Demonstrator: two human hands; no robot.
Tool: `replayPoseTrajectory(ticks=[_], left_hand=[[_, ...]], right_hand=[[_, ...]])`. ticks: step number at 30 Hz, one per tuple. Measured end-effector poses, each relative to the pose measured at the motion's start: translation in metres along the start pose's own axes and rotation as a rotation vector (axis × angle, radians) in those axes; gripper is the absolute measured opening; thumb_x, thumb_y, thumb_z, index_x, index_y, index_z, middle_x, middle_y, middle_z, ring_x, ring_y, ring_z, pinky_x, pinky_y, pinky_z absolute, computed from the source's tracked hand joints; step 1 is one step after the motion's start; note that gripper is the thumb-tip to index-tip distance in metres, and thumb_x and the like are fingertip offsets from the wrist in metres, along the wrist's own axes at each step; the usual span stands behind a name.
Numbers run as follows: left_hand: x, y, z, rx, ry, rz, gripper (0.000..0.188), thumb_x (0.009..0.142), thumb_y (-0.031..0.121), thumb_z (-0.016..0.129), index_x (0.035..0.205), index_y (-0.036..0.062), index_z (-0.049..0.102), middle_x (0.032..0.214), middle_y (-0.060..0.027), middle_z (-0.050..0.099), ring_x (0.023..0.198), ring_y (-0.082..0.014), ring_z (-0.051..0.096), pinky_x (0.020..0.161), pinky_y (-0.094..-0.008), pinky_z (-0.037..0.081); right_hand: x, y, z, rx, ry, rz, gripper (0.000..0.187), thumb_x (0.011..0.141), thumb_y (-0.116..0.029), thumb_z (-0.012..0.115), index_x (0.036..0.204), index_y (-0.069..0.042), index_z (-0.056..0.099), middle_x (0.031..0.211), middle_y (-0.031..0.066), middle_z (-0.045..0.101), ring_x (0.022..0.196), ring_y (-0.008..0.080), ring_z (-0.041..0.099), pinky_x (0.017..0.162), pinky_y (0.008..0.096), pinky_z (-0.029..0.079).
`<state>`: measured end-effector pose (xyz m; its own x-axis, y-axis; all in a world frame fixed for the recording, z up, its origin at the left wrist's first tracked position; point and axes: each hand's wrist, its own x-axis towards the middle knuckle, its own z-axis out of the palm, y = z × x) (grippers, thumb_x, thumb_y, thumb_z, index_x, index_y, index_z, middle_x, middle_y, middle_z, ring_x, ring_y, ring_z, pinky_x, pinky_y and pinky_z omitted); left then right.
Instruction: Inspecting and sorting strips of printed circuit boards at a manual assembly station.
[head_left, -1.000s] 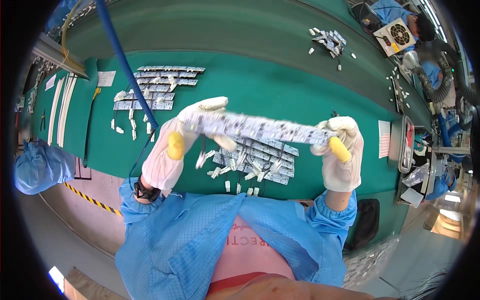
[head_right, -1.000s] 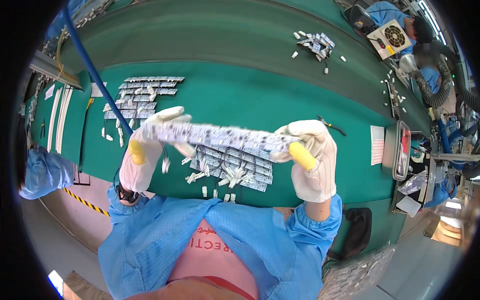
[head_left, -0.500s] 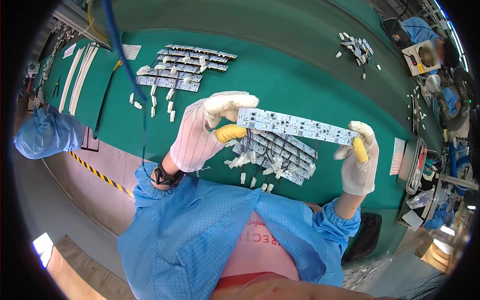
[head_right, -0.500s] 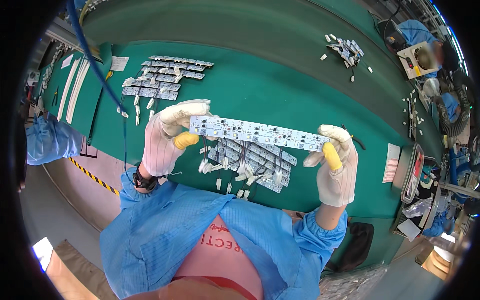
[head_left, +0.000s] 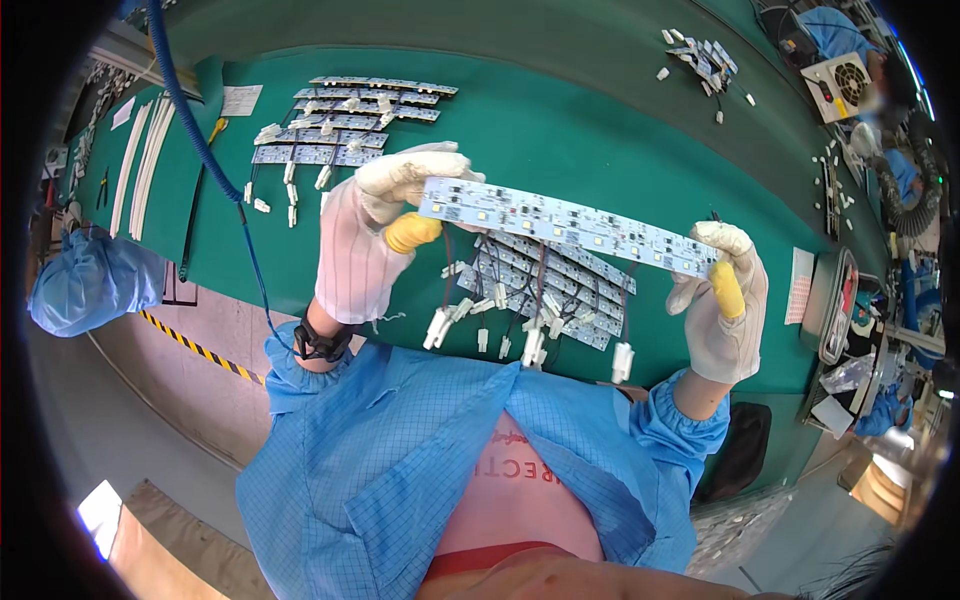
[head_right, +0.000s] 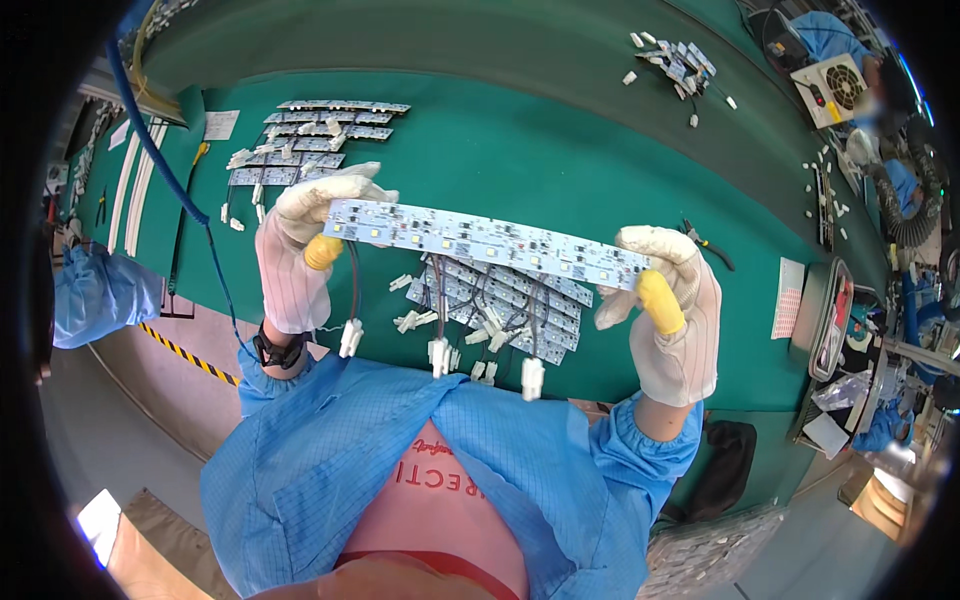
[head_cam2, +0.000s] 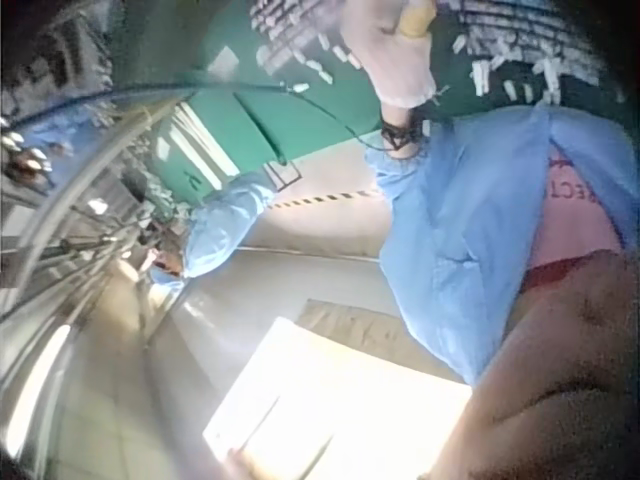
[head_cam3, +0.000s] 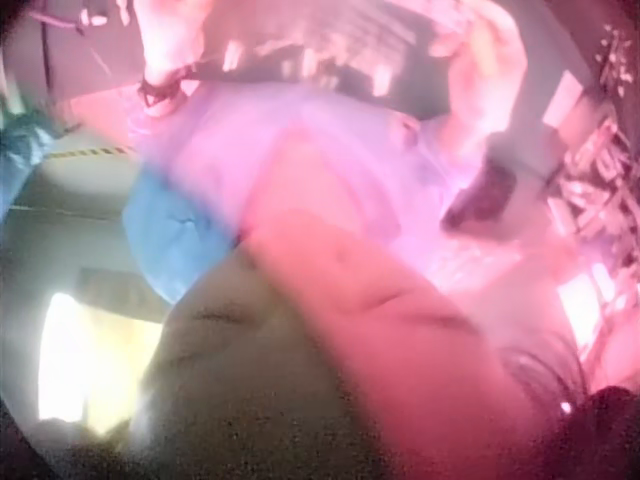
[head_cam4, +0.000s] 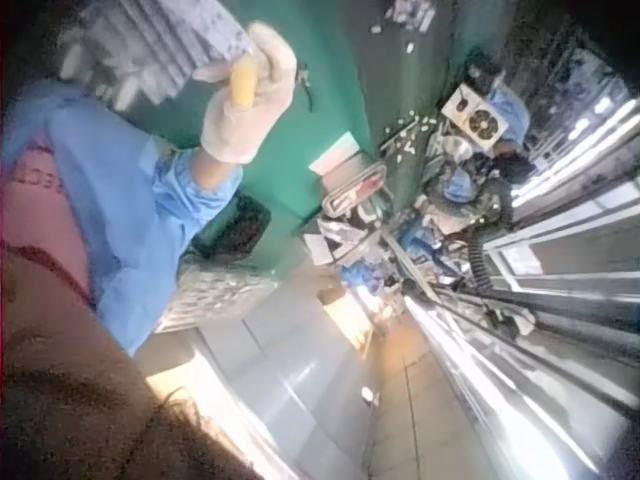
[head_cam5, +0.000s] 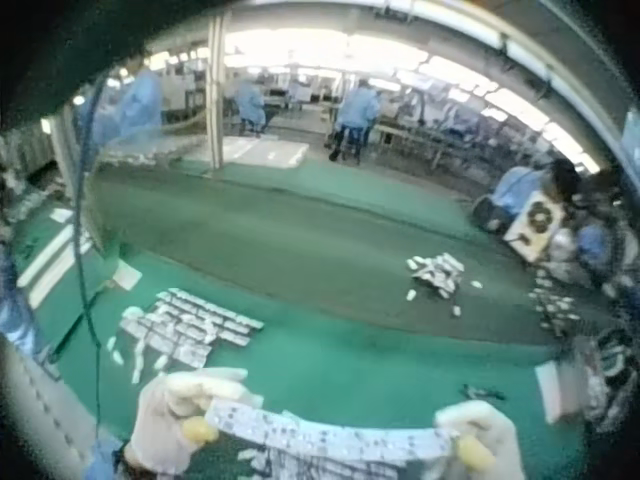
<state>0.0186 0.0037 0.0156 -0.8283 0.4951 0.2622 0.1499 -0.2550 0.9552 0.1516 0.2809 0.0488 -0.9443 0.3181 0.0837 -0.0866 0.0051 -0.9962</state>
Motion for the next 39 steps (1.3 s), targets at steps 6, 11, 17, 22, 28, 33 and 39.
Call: replayPoseTrajectory(ticks=[6,11,17,22,28,33,39], left_hand=[[0.001,-0.003,-0.012,0.090,0.055,0.050,0.041,0.086,0.013,0.065,0.122,-0.0026,0.054,0.114,-0.0199,0.063,0.104,-0.0261,0.062,0.092,-0.0368,0.048],[0.005,-0.007,-0.021,0.147,0.063,0.054,0.044,0.086,0.018,0.067,0.124,-0.0023,0.055,0.114,-0.0164,0.064,0.103,-0.0209,0.062,0.092,-0.0323,0.048],[0.005,-0.014,-0.024,0.137,0.145,0.107,0.050,0.085,0.026,0.069,0.123,-0.0037,0.055,0.112,-0.0171,0.065,0.103,-0.0207,0.062,0.092,-0.0309,0.047],[0.009,-0.001,-0.021,0.510,0.144,-0.109,0.037,0.091,0.025,0.061,0.120,0.0018,0.058,0.110,-0.0111,0.067,0.098,-0.0152,0.063,0.086,-0.0263,0.047],[0.008,-0.001,-0.019,0.610,0.124,-0.099,0.033,0.092,0.025,0.061,0.119,0.0048,0.060,0.109,-0.0095,0.068,0.098,-0.0143,0.063,0.085,-0.0263,0.048],[0.004,-0.016,-0.031,0.248,0.148,-0.007,0.045,0.088,0.023,0.067,0.124,-0.0024,0.054,0.115,-0.0155,0.065,0.105,-0.0182,0.061,0.093,-0.0282,0.045],[0.001,-0.014,-0.032,0.204,0.170,0.046,0.053,0.085,0.027,0.070,0.124,-0.0038,0.053,0.115,-0.0162,0.064,0.105,-0.0203,0.061,0.094,-0.0299,0.045]], right_hand=[[0.000,-0.009,0.015,-0.135,0.001,-0.003,0.070,0.080,-0.057,0.067,0.115,0.001,0.053,0.079,0.0069,0.060,0.056,0.0103,0.056,0.056,0.0212,0.041],[0.000,-0.012,0.023,0.019,-0.001,0.061,0.053,0.083,-0.040,0.070,0.111,0.002,0.055,0.079,0.0069,0.060,0.056,0.0110,0.057,0.056,0.0211,0.043],[0.000,-0.012,0.015,0.024,-0.131,0.059,0.037,0.086,-0.018,0.068,0.114,0.003,0.054,0.095,0.0117,0.062,0.069,0.0138,0.062,0.063,0.0228,0.050],[-0.001,-0.014,0.021,0.133,-0.162,0.023,0.051,0.088,-0.038,0.065,0.114,0.005,0.053,0.086,0.0118,0.064,0.060,0.0134,0.063,0.061,0.0241,0.049],[-0.002,-0.014,0.017,0.063,-0.204,0.016,0.051,0.089,-0.038,0.063,0.115,0.005,0.052,0.087,0.0139,0.065,0.062,0.0141,0.064,0.062,0.0243,0.050],[-0.001,-0.009,0.018,0.135,-0.114,0.058,0.052,0.083,-0.029,0.071,0.117,0.006,0.052,0.091,0.0114,0.062,0.063,0.0129,0.061,0.061,0.0231,0.048],[0.003,-0.007,0.021,0.012,-0.080,0.033,0.054,0.083,-0.038,0.069,0.115,0.003,0.054,0.084,0.0081,0.061,0.059,0.0116,0.059,0.059,0.0223,0.045]])
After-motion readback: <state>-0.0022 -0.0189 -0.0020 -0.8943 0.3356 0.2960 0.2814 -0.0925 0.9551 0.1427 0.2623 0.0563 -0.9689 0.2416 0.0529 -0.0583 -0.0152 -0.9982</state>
